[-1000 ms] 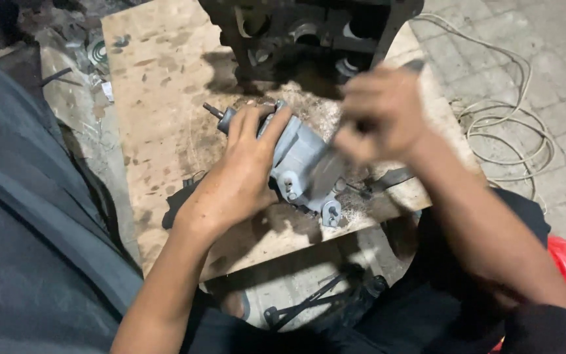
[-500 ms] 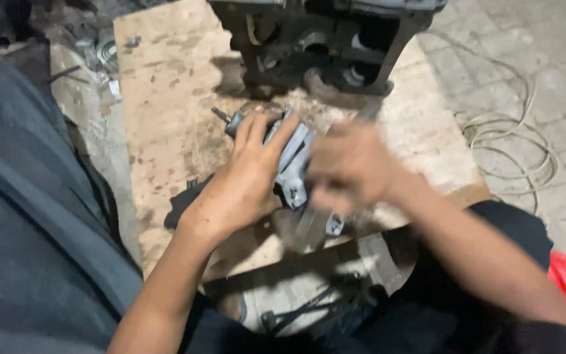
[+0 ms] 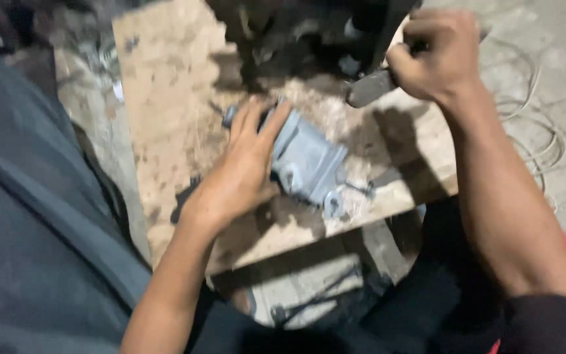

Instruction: Polishing and cleaning the surface of a metal compressor component using a wire brush and a manual scraping tool.

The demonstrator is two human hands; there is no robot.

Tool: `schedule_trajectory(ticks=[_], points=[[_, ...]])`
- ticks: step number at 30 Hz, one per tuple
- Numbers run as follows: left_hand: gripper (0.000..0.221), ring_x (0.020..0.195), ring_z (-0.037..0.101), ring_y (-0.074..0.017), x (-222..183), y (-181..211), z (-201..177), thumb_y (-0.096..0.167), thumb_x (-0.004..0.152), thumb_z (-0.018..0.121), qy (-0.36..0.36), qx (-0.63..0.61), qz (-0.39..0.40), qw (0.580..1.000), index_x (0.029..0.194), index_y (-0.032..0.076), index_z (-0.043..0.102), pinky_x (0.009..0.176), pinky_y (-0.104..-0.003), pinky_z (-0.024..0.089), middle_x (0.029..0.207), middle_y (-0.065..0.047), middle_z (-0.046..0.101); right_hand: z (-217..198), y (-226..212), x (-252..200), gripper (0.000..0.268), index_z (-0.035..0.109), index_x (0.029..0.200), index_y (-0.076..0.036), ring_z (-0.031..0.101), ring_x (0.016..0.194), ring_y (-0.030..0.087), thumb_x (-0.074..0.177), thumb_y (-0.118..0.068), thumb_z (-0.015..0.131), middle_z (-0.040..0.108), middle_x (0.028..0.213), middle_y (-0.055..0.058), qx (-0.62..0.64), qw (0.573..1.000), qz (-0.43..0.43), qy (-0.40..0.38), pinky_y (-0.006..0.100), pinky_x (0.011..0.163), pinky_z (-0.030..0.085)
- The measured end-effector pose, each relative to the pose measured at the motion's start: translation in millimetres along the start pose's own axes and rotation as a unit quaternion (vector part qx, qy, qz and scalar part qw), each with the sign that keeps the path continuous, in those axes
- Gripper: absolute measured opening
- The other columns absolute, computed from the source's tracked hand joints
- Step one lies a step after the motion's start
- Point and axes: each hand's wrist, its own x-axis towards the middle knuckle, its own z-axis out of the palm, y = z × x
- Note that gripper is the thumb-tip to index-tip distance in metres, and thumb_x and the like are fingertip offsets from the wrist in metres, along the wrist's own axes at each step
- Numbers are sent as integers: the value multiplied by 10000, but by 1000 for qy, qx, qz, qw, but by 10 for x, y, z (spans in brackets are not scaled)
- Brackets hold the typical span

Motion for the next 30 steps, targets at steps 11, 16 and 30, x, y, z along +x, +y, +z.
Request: schedule_trajectory(ticks=[11, 16, 30], points=[[1290, 1531, 177, -458, -89, 105, -12, -95, 487, 808, -19, -38, -59, 997, 1610, 189, 241, 1211, -606, 264, 1608, -176, 325, -569, -334, 114, 754, 616, 652, 35, 526, 529, 243, 1168, -478, 416, 577, 606, 126, 225, 806, 430, -338, 375, 560, 468], [1272, 1540, 156, -435, -205, 174, 16, -51, 498, 854, -12, -26, -65, 997, 1606, 170, 268, 1212, -593, 271, 1629, -177, 292, -817, -488, 269, 651, 670, 878, 34, 557, 626, 260, 1070, -543, 436, 644, 721, 151, 186, 781, 386, -454, 401, 591, 477], [1231, 1579, 111, -382, -283, 238, 20, -89, 524, 766, -12, 11, -68, 998, 1608, 193, 256, 1080, -451, 492, 1700, -124, 205, -921, -438, 56, 365, 755, 905, -15, 662, 540, 226, 690, -282, 880, 766, 767, 82, 257, 884, 144, -363, 344, 515, 518]])
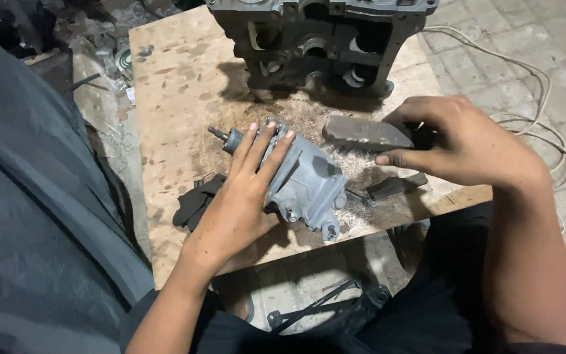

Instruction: Polishing and cleaning the surface of a metal compressor component using a wire brush and a manual scraping tool.

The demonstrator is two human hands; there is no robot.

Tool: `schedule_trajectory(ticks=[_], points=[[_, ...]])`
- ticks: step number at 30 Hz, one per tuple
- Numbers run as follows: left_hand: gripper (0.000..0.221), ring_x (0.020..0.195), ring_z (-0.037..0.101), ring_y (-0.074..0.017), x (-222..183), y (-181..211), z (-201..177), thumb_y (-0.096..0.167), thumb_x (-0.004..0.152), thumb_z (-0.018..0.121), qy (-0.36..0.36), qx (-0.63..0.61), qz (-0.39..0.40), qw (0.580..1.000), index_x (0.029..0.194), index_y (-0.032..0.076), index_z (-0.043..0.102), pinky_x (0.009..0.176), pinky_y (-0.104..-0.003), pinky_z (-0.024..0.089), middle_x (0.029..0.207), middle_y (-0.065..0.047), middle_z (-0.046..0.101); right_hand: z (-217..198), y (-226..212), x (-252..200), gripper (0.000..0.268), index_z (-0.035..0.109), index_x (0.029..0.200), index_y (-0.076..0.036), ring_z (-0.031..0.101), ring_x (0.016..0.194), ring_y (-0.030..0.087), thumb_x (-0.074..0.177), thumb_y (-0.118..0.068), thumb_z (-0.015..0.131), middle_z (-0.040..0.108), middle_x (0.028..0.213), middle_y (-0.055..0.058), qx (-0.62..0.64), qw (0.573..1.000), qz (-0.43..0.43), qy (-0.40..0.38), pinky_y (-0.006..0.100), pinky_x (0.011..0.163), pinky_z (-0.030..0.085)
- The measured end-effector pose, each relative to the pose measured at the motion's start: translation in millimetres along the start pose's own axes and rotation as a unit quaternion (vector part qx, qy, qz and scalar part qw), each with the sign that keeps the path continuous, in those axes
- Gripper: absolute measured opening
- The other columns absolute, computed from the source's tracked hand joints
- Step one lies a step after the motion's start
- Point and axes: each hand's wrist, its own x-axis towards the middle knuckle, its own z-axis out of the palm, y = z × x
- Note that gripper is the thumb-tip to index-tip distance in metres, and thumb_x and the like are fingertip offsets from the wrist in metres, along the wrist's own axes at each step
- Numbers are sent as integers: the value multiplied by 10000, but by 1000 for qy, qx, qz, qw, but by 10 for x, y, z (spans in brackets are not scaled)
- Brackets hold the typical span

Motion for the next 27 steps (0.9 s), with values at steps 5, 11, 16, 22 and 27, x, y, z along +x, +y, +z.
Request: schedule_trajectory(ticks=[5, 11, 16, 22, 27], points=[[1256, 1585, 109, -362, 1, -26, 15, -87, 520, 775, -2, -11, -2, 1000, 1617, 218, 245, 1135, -454, 448, 1707, -92, 198, 103, -127, 0, 569, 657, 1292, 64, 715, 753, 317, 866, -300, 755, 727, 1142, 245, -6, 994, -49, 95, 415, 644, 582], [1257, 1586, 145, -377, -8, -104, 60, -80, 501, 802, 20, -53, 16, 998, 1611, 208, 287, 1282, -540, 210, 1714, -119, 142, 220, -91, -22, 625, 707, 1275, -53, 641, 960, 299, 839, -501, 714, 670, 1200, 167, -45, 990, -97, 89, 498, 999, 372], [1201, 1581, 198, -348, 7, -188, 63, -15, 523, 829, 34, -58, 38, 997, 1595, 203, 332, 1285, -508, 239, 1690, -101, 251, 265, -195, -12, 645, 703, 1245, 15, 595, 913, 315, 913, -529, 597, 669, 1128, 195, -67, 988, -64, 122, 487, 945, 369], [1233, 1569, 237, -346, 73, -247, 45, 36, 500, 877, 34, -44, 55, 997, 1594, 201, 331, 1272, -506, 273, 1672, -90, 313, 357, -168, 62, 362, 731, 910, 10, 531, 779, 256, 1024, -316, 623, 638, 795, 107, -98, 968, -67, 223, 480, 964, 347], [1329, 1575, 161, -316, 141, -245, -3, 38, 482, 925, -9, -22, 29, 999, 1612, 238, 254, 1255, -523, 262, 1693, -57, 243, 451, -85, 126, 224, 727, 794, -50, 501, 744, 214, 952, -209, 722, 647, 722, 51, -147, 941, -86, 294, 422, 978, 325]])
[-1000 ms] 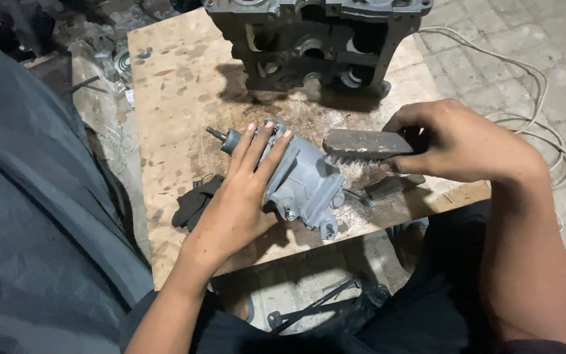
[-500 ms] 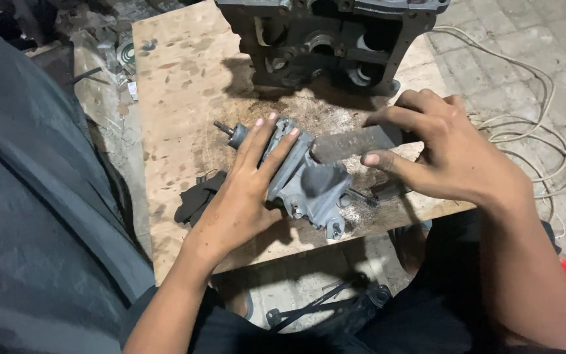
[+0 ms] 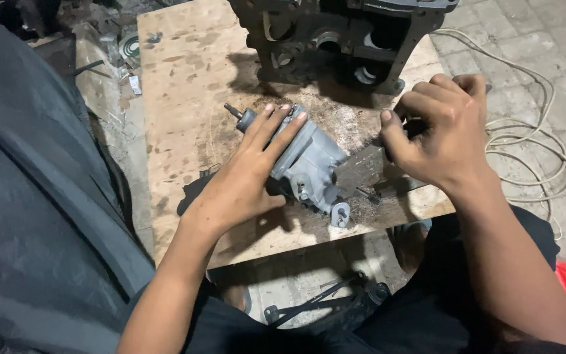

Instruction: Polishing and cleaning the surface of a metal compressor component using a wire brush and a manual scraping tool.

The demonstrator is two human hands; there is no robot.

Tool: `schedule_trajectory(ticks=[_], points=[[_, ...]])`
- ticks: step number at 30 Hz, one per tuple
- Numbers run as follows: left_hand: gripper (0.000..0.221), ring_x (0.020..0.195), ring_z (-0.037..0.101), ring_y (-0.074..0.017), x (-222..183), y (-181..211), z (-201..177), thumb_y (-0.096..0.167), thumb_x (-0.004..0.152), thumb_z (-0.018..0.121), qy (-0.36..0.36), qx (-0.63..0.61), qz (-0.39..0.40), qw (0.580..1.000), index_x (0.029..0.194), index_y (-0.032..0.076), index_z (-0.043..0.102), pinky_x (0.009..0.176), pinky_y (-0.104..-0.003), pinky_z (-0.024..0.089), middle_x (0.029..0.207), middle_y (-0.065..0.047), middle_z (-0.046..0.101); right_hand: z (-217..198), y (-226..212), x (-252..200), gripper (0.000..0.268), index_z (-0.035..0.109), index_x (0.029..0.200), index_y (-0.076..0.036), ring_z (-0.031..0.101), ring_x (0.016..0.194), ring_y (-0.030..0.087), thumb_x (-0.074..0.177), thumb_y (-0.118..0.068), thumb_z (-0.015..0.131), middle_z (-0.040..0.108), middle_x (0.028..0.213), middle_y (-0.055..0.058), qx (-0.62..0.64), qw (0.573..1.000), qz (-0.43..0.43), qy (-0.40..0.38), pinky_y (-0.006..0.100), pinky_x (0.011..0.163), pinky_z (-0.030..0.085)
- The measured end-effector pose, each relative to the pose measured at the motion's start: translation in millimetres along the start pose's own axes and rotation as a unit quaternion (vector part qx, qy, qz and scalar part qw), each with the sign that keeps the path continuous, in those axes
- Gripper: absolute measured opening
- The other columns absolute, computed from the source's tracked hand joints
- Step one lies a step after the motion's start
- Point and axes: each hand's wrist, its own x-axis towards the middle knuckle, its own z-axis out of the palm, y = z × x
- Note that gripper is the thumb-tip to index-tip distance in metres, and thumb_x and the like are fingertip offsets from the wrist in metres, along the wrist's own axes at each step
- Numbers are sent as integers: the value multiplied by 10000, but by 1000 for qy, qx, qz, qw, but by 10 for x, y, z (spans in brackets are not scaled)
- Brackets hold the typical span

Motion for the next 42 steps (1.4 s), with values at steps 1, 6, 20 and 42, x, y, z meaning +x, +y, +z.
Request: schedule_trajectory(ticks=[1, 6, 20, 42], points=[[1355, 1571, 166, -316, 9, 1, -8, 21, 461, 929, -3, 9, 2, 1000, 1612, 235, 248, 1247, -522, 276, 1686, -65, 257, 29, 19, 2, 186, 681, 763, -54, 480, 739, 214, 909, -166, 706, 631, 724, 52, 22, 1000, -7, 15, 417, 972, 325], [1378, 1561, 178, -337, 39, 7, -12, -29, 429, 920, 1, 20, 12, 1000, 1610, 203, 249, 1249, -519, 274, 1668, -100, 270, 496, -341, -17, 172, 495, 620, -209, 343, 525, 161, 749, -202, 610, 436, 512, -12, 76, 976, -121, 166, 364, 970, 386], [1385, 1563, 180, -386, 37, -39, -72, -138, 431, 781, -11, 26, 34, 999, 1628, 207, 177, 1222, -520, 335, 1664, -135, 292, 596, -446, 58, 234, 452, 612, -210, 285, 643, 199, 810, -250, 569, 375, 599, 14, 176, 960, -210, 60, 377, 908, 311], [1299, 1573, 161, -399, 24, 9, -89, -158, 521, 728, -23, 35, 9, 999, 1627, 209, 152, 1056, -492, 503, 1675, -144, 273, 457, 229, 146, 162, 590, 732, -54, 452, 785, 238, 862, -82, 682, 609, 851, 90, 74, 990, -122, 15, 422, 1056, 299]])
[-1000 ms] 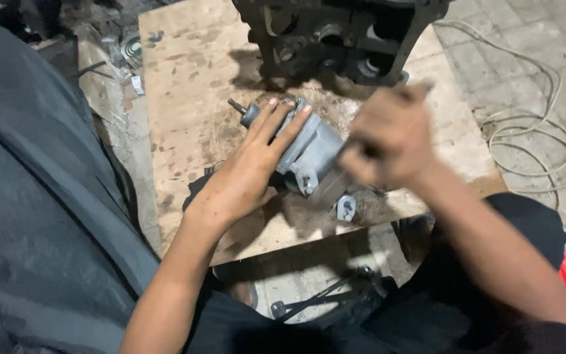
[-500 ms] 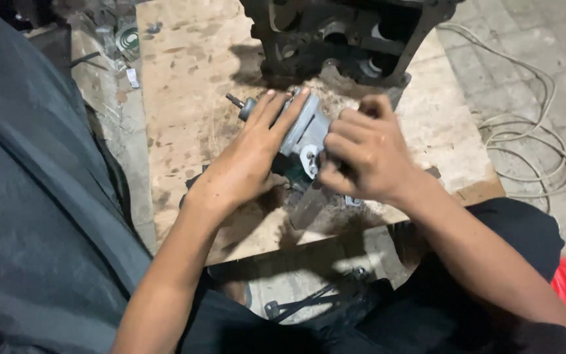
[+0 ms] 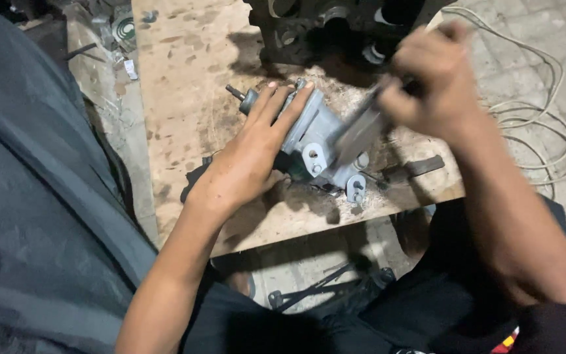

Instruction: Polishing and cleaning the surface of a metal compressor component using a wire brush and a manual scraping tool.

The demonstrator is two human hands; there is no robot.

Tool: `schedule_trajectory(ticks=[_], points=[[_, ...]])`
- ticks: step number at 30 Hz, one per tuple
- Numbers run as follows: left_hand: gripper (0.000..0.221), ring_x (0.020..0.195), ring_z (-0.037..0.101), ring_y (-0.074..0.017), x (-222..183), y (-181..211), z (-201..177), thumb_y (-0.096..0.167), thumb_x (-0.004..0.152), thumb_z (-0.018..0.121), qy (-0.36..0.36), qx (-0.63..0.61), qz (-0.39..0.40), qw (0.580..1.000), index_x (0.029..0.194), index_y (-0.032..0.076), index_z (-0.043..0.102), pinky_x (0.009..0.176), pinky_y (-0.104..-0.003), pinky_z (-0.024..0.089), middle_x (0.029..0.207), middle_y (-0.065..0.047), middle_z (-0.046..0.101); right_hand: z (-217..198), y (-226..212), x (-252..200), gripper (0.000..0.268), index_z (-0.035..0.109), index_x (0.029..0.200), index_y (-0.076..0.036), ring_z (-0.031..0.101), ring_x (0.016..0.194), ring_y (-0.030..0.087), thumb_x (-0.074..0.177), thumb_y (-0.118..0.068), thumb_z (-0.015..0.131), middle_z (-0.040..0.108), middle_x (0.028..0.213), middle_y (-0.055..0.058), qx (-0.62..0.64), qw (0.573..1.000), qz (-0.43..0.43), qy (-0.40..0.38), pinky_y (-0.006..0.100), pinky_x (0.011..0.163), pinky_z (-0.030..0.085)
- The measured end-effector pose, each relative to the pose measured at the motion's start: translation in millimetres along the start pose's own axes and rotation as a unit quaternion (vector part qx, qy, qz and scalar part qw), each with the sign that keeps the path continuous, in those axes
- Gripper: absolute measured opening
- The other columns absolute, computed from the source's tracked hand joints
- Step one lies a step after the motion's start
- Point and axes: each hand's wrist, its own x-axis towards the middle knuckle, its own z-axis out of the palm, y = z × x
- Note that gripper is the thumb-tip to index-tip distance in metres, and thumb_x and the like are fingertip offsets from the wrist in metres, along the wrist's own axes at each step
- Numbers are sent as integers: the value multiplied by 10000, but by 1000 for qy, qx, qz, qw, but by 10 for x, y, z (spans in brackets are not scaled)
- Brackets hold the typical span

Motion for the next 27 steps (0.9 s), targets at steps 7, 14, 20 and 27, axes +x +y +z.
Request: schedule_trajectory(ticks=[7, 14, 20, 27], points=[[1385, 1553, 190, -411, 35, -43, 73, -59, 492, 868, -1, -5, 10, 1000, 1634, 211, 133, 1172, -559, 388, 1669, -156, 275, 11, -274, 29, 58, 617, 819, -100, 412, 702, 215, 795, -119, 666, 524, 735, 45, 93, 995, -46, -2, 384, 929, 290], [1374, 1535, 206, -440, 81, -102, 34, -121, 445, 799, 14, -16, 12, 1000, 1629, 187, 175, 1221, -574, 275, 1639, -193, 305, 173, -610, 80, 428, 484, 662, -181, 423, 720, 206, 1002, -439, 507, 455, 610, 9, 117, 989, -85, -38, 413, 924, 366], [1271, 1517, 241, -480, 33, -5, -11, -161, 502, 685, 21, -15, 10, 1000, 1625, 158, 184, 1194, -589, 312, 1631, -211, 319, 175, -322, 120, 187, 454, 685, -196, 368, 664, 190, 794, -228, 604, 433, 623, 10, 64, 997, -23, 33, 375, 860, 333], [1366, 1546, 192, -452, -17, -15, 13, -4, 511, 883, 9, -11, 15, 1000, 1634, 182, 128, 1200, -605, 308, 1657, -190, 290, 459, -63, -151, 772, 316, 1517, 32, 508, 927, 318, 916, -263, 702, 604, 1060, 209, 87, 992, -63, 68, 459, 763, 484]])
